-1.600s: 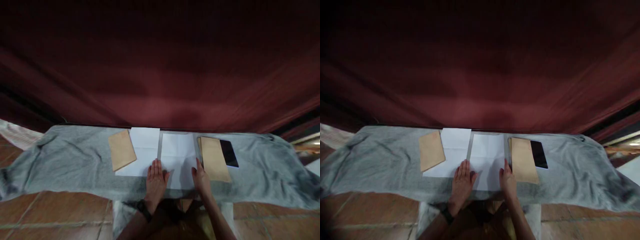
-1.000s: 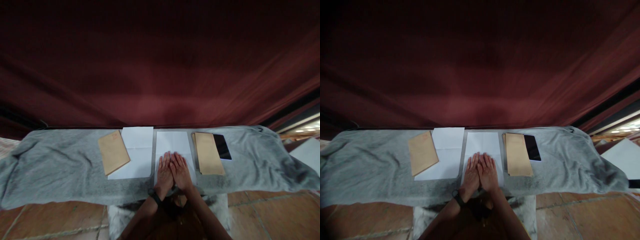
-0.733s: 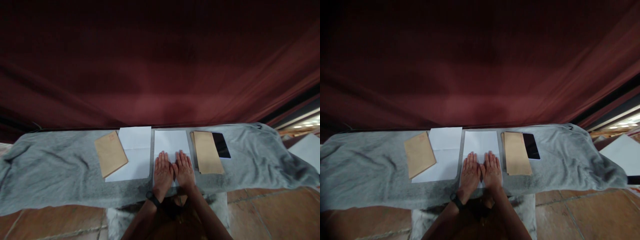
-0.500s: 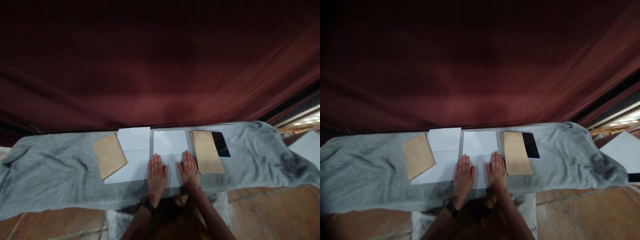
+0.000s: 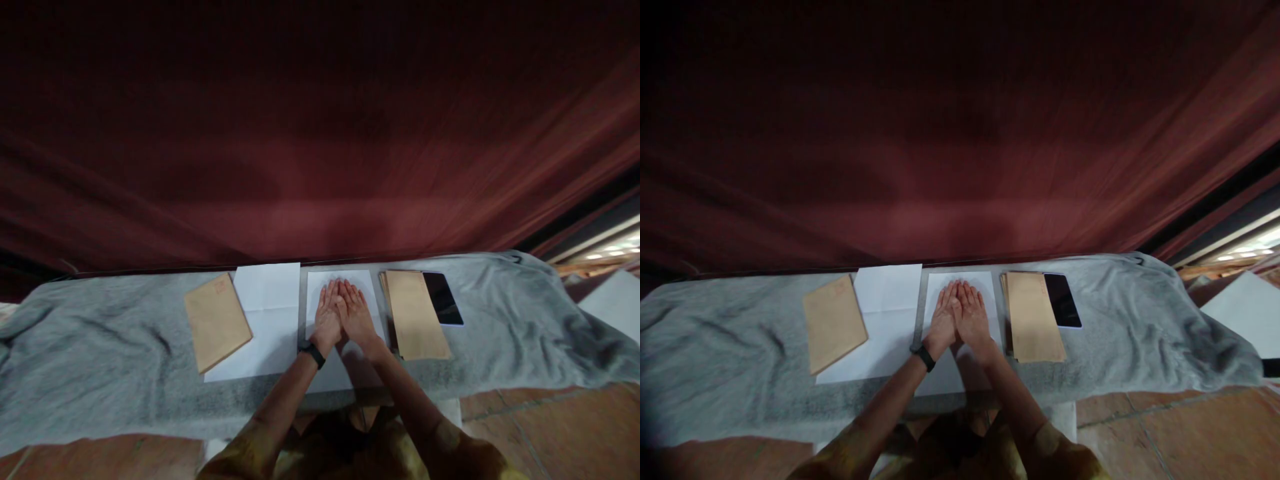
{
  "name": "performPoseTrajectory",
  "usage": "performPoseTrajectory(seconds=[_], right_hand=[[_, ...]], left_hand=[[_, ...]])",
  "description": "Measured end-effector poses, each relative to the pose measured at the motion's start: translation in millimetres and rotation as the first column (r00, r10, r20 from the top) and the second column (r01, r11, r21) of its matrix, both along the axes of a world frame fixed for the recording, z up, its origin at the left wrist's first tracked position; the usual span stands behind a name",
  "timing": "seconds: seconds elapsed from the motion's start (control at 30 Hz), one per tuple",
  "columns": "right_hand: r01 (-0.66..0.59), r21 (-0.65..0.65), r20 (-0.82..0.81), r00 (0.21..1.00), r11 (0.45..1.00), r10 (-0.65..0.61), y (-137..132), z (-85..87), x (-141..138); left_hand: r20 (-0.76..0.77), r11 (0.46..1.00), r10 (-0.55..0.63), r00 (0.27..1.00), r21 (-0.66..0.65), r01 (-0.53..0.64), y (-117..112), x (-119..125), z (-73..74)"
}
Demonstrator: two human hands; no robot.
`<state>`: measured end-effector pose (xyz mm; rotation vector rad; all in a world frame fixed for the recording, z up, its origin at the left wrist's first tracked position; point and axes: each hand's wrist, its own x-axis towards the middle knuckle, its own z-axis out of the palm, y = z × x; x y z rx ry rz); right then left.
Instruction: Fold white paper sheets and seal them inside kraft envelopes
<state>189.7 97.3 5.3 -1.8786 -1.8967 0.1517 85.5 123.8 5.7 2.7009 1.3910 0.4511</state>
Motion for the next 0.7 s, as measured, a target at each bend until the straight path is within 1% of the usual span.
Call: performPoseTrajectory(seconds=[0.1, 0.2, 0.3, 0.4, 0.53, 0.7], right_hand=[[-0.013, -0.013, 0.045, 0.999, 1.000, 0.013, 26, -2.7, 2], [-0.002, 0.003, 0.099, 0.995, 1.000, 0.001, 38, -11.0, 7], [0.044, 0.030, 0.129, 0.991, 0.999, -0.047, 43, -19.3, 11], [0.104, 0.053, 0.161, 0.981, 0.993, -0.111, 46, -25.3, 14], [0.213, 0.084, 0.184, 0.957, 0.973, -0.225, 48, -31.0, 24], [0.286, 0.203, 0.163, 0.933, 0.936, -0.321, 48, -37.6, 35]], left_hand=[[-0.047, 0.998, 0.052, 0.998, -0.016, -0.053, 24, 4, -10.7], [-0.066, 0.996, 0.088, 0.994, 0.006, -0.088, 33, 3, -18.3], [-0.069, 0.992, 0.125, 0.990, -0.011, -0.126, 34, 3, -20.3], [-0.059, 0.980, 0.196, 0.979, -0.032, -0.198, 36, 3, -19.2], [-0.022, 0.958, 0.287, 0.958, -0.001, -0.287, 42, -6, -18.4], [0.025, 0.940, 0.339, 0.941, 0.032, -0.339, 45, -18, -20.4]])
